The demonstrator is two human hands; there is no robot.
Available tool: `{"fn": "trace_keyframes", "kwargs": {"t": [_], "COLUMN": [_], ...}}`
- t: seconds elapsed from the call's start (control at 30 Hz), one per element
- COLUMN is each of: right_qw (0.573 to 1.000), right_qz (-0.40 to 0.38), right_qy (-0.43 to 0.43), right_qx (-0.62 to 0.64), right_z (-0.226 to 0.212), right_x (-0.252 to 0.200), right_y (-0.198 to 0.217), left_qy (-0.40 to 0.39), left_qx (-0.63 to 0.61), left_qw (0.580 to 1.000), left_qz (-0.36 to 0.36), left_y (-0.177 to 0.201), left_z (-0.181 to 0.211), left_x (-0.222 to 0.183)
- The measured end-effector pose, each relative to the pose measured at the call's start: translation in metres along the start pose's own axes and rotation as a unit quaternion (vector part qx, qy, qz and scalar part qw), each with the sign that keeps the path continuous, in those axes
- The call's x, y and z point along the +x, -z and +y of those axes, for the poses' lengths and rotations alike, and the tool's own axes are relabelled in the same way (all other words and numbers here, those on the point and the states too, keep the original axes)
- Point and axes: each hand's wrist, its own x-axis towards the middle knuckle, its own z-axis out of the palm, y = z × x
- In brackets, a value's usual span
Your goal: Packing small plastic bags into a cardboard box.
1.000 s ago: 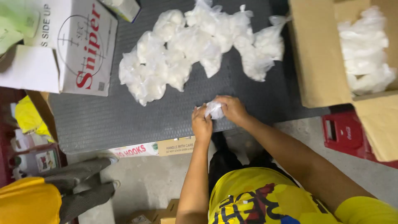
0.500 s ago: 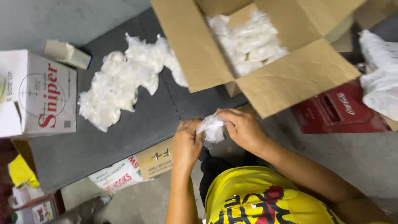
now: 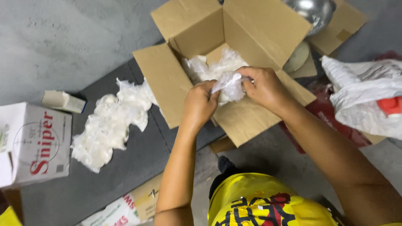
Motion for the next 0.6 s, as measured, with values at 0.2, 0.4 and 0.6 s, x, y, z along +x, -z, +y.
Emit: {"fn": "trace_keyframes", "kwargs": {"t": [0.2, 0.4, 0.6], "right_qw": [0.975, 0.984, 0.992], "right_qz": [0.09, -0.04, 0.029], "right_qy": [0.114, -0.15, -0.076], "right_qx": [-0.17, -0.087, -0.095], "right_z": [0.079, 0.105, 0.22], "right_x": [0.097, 0.177, 0.251], "right_y": [-0.001, -0.025, -0.094], "left_qy": [0.12, 0.202, 0.313], "left_qx": [0.024, 0.1, 0.124], "left_qw": [0.987, 0.965, 0.933], "left_qz": [-0.103, -0.135, -0.132], "left_y": [-0.049, -0.114, -0.165], "left_z": [-0.058, -0.144, -0.2], "left_x": [0.111, 0.187, 0.221]}}
